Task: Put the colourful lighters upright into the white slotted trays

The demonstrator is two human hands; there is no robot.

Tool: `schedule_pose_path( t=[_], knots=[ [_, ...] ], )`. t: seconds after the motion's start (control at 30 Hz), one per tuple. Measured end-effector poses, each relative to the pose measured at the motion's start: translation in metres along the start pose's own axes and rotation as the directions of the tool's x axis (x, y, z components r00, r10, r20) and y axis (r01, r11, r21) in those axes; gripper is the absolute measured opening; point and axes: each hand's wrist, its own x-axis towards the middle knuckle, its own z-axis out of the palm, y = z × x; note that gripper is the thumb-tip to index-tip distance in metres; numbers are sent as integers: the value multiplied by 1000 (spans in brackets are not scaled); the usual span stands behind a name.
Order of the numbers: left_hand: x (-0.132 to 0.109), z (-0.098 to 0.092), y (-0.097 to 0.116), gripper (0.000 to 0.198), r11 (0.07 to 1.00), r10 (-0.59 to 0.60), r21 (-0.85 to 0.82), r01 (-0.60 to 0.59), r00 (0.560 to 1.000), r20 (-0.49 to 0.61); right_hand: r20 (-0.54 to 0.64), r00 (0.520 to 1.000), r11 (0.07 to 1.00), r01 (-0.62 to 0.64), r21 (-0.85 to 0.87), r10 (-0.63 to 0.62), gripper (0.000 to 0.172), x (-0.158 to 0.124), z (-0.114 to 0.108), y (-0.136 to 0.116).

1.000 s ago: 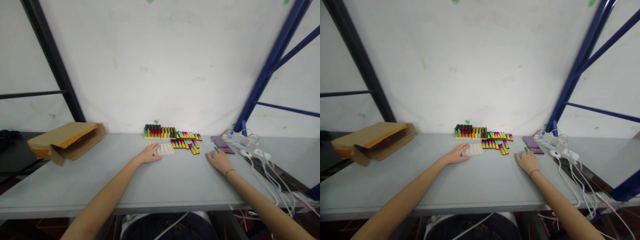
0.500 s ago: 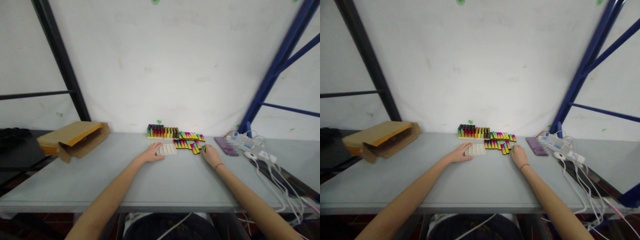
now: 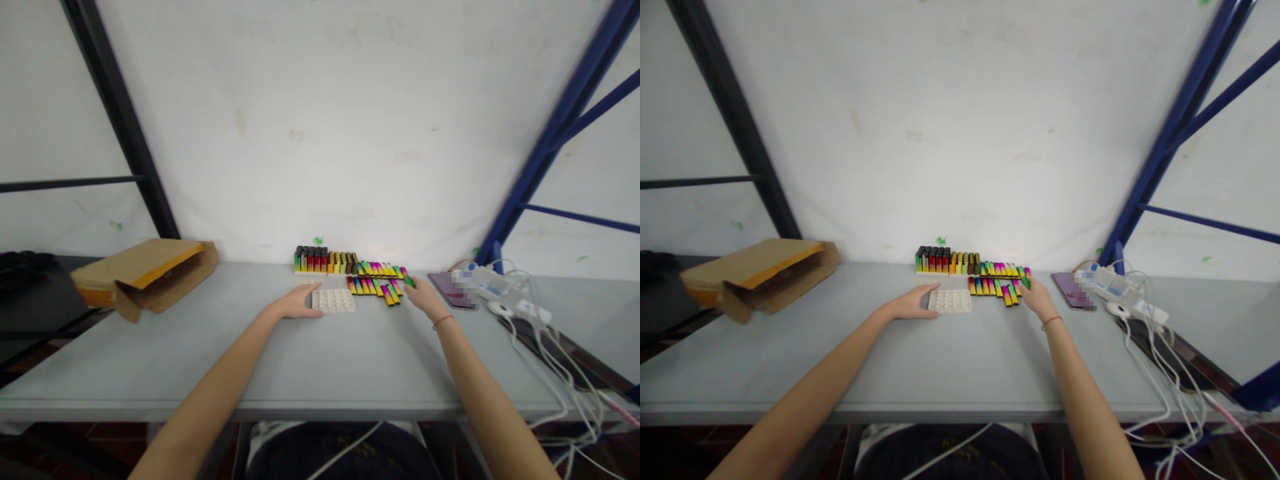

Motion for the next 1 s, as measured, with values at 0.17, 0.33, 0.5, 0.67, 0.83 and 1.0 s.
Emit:
schedule_pose_path(
  t=[0.17, 0.33, 0.5, 0.67, 0.83, 1.0],
  knots=[
    [-1, -1, -4, 97, 1000, -2, -1, 2, 998, 61, 221, 950, 817, 54, 575, -219, 28, -8, 15, -59],
    [0, 3, -7, 75, 999, 43, -5, -43, 999, 13, 269, 936, 682, -43, 730, -228, 45, -11, 45, -83],
    [1, 6, -8, 76, 999, 32, 15, -32, 999, 3, 176, 984, 755, -95, 649, -27, 46, -15, 71, -71],
    [1, 5, -5, 76, 999, 30, 34, -30, 1000, 10, -99, 981, 875, 191, 445, -164, 42, -19, 73, -60],
    [1, 3, -4, 75, 999, 22, 30, -22, 1000, 22, -43, 963, 845, 254, 470, -266, 47, -24, 69, -65],
    [0, 3, -3, 76, 999, 27, 23, -28, 999, 20, 39, 978, 718, 124, 684, -206, 50, -22, 74, -69]
  ],
)
